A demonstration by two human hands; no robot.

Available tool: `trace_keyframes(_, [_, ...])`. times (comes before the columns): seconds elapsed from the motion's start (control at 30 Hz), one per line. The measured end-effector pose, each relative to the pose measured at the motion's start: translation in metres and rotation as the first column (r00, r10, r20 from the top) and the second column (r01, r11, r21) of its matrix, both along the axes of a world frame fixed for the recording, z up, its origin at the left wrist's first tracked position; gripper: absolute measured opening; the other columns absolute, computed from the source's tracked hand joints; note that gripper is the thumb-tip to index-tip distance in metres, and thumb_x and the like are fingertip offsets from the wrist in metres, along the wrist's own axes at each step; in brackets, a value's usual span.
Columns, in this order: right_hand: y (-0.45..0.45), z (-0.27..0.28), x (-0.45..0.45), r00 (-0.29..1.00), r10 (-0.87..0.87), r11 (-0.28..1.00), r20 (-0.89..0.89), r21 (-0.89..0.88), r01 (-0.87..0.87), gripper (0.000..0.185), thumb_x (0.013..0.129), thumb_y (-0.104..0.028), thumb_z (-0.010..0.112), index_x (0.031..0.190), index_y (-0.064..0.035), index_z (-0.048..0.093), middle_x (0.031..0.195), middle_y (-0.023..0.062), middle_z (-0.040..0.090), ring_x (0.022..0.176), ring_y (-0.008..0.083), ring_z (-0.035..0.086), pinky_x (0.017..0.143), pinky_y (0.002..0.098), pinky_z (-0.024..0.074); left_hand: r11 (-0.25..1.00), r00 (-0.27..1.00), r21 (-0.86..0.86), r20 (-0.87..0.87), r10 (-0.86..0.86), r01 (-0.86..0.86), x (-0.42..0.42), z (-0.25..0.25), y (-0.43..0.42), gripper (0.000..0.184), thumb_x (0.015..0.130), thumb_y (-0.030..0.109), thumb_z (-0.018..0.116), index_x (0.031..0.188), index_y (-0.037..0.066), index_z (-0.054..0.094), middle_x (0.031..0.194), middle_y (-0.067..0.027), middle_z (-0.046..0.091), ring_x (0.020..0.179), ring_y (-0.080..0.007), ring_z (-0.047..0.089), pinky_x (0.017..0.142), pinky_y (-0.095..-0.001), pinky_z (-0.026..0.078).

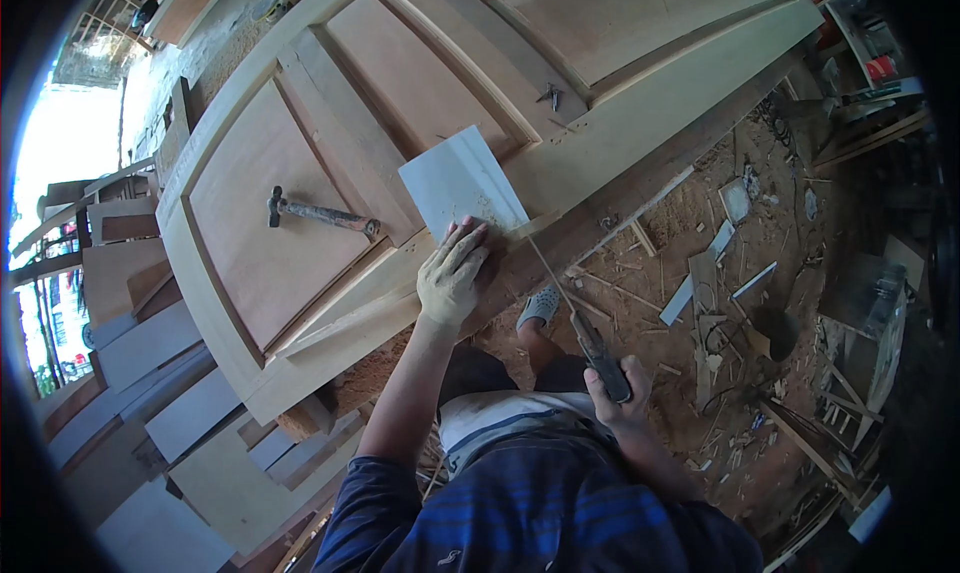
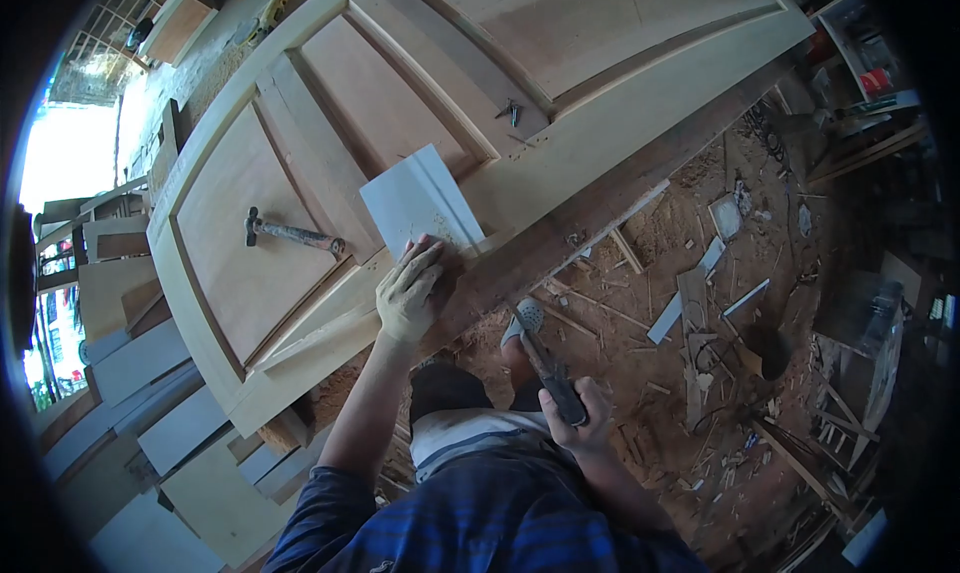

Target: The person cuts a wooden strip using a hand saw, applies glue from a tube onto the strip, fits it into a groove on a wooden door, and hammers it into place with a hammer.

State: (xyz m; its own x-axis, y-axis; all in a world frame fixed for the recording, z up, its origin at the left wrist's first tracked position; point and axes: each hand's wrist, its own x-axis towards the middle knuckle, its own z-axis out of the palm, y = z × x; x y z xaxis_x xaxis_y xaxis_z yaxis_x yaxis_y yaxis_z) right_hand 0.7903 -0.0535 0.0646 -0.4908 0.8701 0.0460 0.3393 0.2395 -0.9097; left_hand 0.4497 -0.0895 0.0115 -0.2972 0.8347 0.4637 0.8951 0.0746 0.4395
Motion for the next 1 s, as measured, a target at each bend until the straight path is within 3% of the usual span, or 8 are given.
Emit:
trace_keyframes(0.17, [-0.006, -0.011, -0.005, 0.999, -0.028, 0.997, 0.046, -0.065, 0.031, 0.039, 0.092, -0.013, 0.086, 0.079, -0.0081, 0.05, 0.066, 0.0063, 0.055, 0.053, 0.02, 0.054, 0.052, 0.0369, 0.0409, 0.99, 0.992, 0.067, 0.024, 0.122, -0.124, 0.0, 0.023, 0.0, 0.035, 0.08, 0.011, 0.093, 0.112, 0.006, 0.079, 0.123, -0.0099, 0.081, 0.124, -0.0313, 0.075, 0.117, -0.0488, 0.055])
trace_keyframes(0.23, [-0.007, -0.007, -0.009, 0.998, -0.039, 0.994, 0.055, -0.1, 0.045, 0.046, 0.093, -0.017, 0.086, 0.076, -0.0094, 0.045, 0.064, 0.0041, 0.048, 0.053, 0.0199, 0.047, 0.053, 0.0384, 0.0364, 0.966, 0.973, 0.117, 0.015, 0.232, -0.232, -0.004, 0.033, -0.017, 0.036, 0.082, 0.007, 0.092, 0.114, 0.004, 0.078, 0.122, -0.0138, 0.08, 0.122, -0.0332, 0.075, 0.109, -0.0475, 0.058])
trace_keyframes(0.37, [-0.007, -0.013, -0.005, 0.999, -0.003, 0.998, 0.054, -0.069, 0.007, 0.046, 0.092, -0.016, 0.086, 0.076, -0.0094, 0.044, 0.063, 0.0041, 0.046, 0.052, 0.0212, 0.046, 0.053, 0.0395, 0.0358, 0.882, 0.889, 0.125, 0.012, 0.457, -0.455, -0.012, 0.03, -0.065, 0.03, 0.084, 0.002, 0.091, 0.111, 0.004, 0.079, 0.118, -0.0155, 0.08, 0.114, -0.0339, 0.075, 0.098, -0.0452, 0.06])
trace_keyframes(0.5, [-0.012, -0.011, -0.006, 0.995, -0.046, 0.996, 0.087, -0.077, 0.053, 0.046, 0.092, -0.017, 0.087, 0.076, -0.0093, 0.045, 0.066, 0.0056, 0.048, 0.055, 0.0228, 0.047, 0.055, 0.0407, 0.0369, 0.95, 0.951, 0.061, 0.05, 0.304, -0.307, -0.005, 0.028, -0.075, 0.023, 0.083, 0.001, 0.09, 0.104, 0.005, 0.08, 0.116, -0.0145, 0.081, 0.113, -0.0332, 0.076, 0.098, -0.0447, 0.06])
trace_keyframes(0.63, [-0.017, -0.019, 0.0, 0.993, -0.042, 0.999, 0.109, 0.007, 0.041, 0.043, 0.092, -0.017, 0.087, 0.078, -0.0083, 0.047, 0.068, 0.0067, 0.05, 0.057, 0.0239, 0.048, 0.057, 0.0413, 0.0378, 0.994, 0.995, -0.049, 0.017, 0.101, -0.1, 0.01, 0.039, -0.017, 0.026, 0.08, 0.014, 0.096, 0.098, 0.008, 0.079, 0.128, -0.0097, 0.079, 0.126, -0.0315, 0.072, 0.109, -0.0458, 0.056])
trace_keyframes(0.73, [-0.006, -0.004, -0.007, 0.995, 0.004, 0.999, 0.102, -0.038, 0.0, 0.044, 0.094, -0.014, 0.085, 0.078, -0.009, 0.045, 0.064, 0.0064, 0.054, 0.053, 0.0195, 0.051, 0.053, 0.037, 0.0399, 0.997, 0.998, -0.054, 0.021, 0.064, -0.063, 0.012, 0.016, 0.011, 0.026, 0.079, 0.016, 0.096, 0.098, 0.008, 0.08, 0.133, -0.0072, 0.077, 0.13, -0.03, 0.07, 0.114, -0.0468, 0.053])
trace_keyframes(0.87, [-0.004, -0.007, -0.001, 0.997, -0.014, 1.0, 0.072, -0.003, 0.014, 0.044, 0.092, -0.016, 0.087, 0.078, -0.0089, 0.046, 0.066, 0.0072, 0.054, 0.054, 0.022, 0.052, 0.053, 0.0388, 0.0401, 0.992, 1.0, -0.124, 0.015, -0.014, 0.016, 0.005, 0.021, 0.02, 0.018, 0.084, 0.016, 0.09, 0.1, 0.011, 0.081, 0.117, -0.0044, 0.077, 0.11, -0.0284, 0.072, 0.096, -0.0443, 0.055])
trace_keyframes(1.0, [-0.002, -0.008, 0.002, 0.996, -0.054, 0.996, 0.064, 0.08, 0.049, 0.045, 0.091, -0.018, 0.088, 0.076, -0.0091, 0.047, 0.066, 0.0072, 0.054, 0.054, 0.0229, 0.052, 0.053, 0.0397, 0.0395, 0.996, 0.999, -0.086, 0.019, 0.03, -0.029, 0.007, 0.018, 0.032, 0.013, 0.087, 0.017, 0.089, 0.098, 0.013, 0.083, 0.109, -0.0031, 0.075, 0.1, -0.0276, 0.07, 0.089, -0.0423, 0.053])
